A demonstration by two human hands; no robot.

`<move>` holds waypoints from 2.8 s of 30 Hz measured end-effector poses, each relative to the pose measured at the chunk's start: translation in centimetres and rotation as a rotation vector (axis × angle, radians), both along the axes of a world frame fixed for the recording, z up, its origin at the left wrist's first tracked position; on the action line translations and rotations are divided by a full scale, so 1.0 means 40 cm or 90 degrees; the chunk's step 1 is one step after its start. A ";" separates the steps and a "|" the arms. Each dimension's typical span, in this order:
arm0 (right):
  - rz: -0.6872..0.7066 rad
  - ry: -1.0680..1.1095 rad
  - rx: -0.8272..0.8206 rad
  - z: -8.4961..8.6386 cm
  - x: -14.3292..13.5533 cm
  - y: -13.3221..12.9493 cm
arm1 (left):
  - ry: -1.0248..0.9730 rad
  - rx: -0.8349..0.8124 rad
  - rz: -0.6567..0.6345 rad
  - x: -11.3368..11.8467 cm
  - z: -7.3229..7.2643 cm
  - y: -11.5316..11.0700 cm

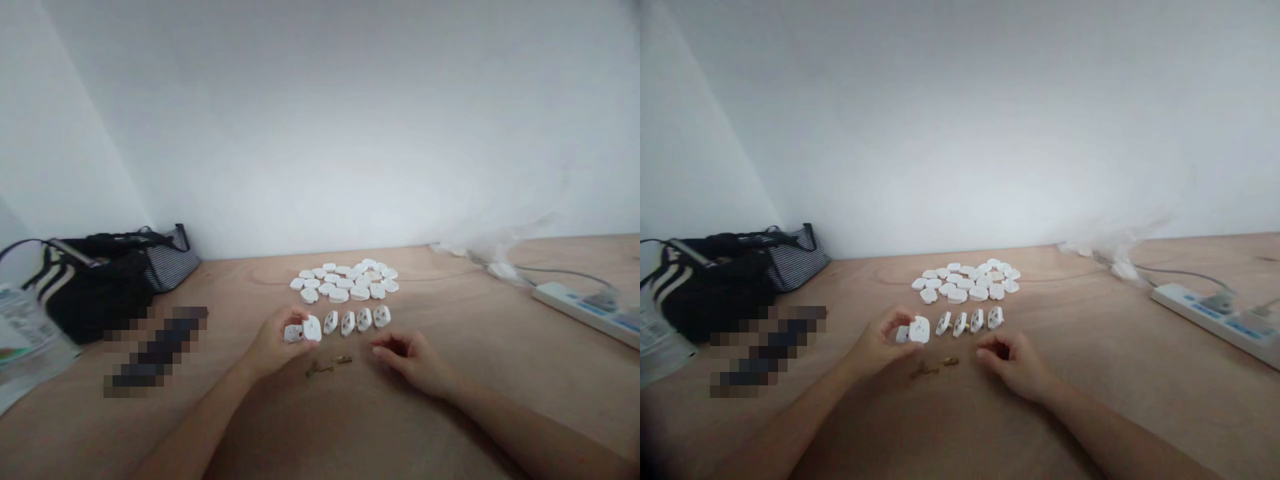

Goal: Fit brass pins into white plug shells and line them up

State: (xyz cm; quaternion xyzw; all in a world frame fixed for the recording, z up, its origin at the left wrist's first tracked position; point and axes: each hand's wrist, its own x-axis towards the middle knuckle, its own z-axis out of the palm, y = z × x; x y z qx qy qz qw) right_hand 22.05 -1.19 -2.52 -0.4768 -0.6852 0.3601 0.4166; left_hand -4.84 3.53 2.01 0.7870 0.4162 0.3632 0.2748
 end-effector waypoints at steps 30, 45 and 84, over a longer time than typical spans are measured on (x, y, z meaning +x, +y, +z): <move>0.011 -0.030 -0.004 0.006 0.000 -0.005 | -0.019 -0.017 0.027 -0.012 -0.009 0.019; 0.016 -0.023 -0.013 0.002 0.000 -0.003 | 0.200 0.046 0.016 -0.010 -0.055 0.079; 0.009 -0.016 0.044 0.013 0.032 0.010 | 0.026 0.071 -0.128 0.179 -0.048 -0.104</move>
